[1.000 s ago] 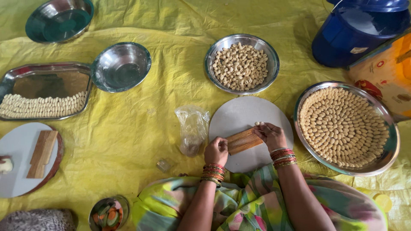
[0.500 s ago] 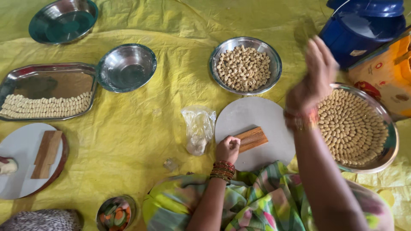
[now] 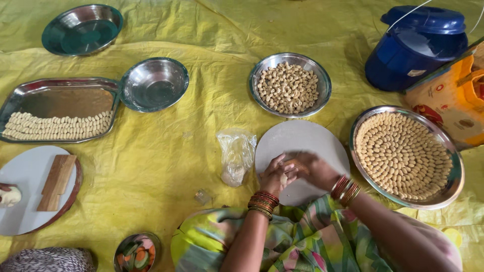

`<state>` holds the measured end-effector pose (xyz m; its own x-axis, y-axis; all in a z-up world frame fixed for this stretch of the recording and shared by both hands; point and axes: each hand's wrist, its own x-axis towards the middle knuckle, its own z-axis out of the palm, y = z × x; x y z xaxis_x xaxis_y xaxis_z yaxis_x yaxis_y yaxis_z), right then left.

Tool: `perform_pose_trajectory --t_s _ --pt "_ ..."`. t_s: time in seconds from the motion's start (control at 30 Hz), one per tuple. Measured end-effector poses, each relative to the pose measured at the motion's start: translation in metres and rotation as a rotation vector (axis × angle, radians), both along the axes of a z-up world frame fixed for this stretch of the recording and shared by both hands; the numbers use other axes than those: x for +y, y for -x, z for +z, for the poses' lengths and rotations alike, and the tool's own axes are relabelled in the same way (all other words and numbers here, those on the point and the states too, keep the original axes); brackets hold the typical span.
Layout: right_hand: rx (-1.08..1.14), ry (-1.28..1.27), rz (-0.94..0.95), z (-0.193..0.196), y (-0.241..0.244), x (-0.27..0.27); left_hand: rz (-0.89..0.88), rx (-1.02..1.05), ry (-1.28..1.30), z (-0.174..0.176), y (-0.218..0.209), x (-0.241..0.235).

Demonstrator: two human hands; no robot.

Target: The person sits on a yellow tarp and repeatedly takes small dough balls, presses them through a wooden ridged tool to create textured snacks, and places the finished pieces into a metal tray. The process is continuous and repetitive throughout the clip.

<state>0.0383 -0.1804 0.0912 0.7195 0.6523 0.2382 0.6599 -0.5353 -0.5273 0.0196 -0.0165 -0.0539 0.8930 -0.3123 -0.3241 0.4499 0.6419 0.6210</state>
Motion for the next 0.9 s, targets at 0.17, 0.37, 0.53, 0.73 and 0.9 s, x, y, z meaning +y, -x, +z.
perform_pose_trajectory --t_s 0.17,0.37,0.53,0.73,0.9 --pt "0.412 -0.214 -0.130 -0.028 0.027 0.001 -0.072 -0.068 0.035 0.023 0.014 0.003" --pt "0.595 -0.442 -0.164 -0.052 0.029 -0.009 -0.208 -0.040 -0.083 0.043 0.023 0.007" --pt "0.372 -0.253 -0.118 -0.051 0.019 -0.020 -0.240 -0.073 -0.170 0.034 0.024 0.002" --pt "0.472 -0.139 -0.150 -0.036 0.011 -0.008 -0.079 -0.185 -0.365 0.029 0.024 -0.001" --pt "0.482 -0.124 -0.202 -0.025 0.006 -0.004 0.008 -0.185 -0.512 0.035 0.023 -0.004"
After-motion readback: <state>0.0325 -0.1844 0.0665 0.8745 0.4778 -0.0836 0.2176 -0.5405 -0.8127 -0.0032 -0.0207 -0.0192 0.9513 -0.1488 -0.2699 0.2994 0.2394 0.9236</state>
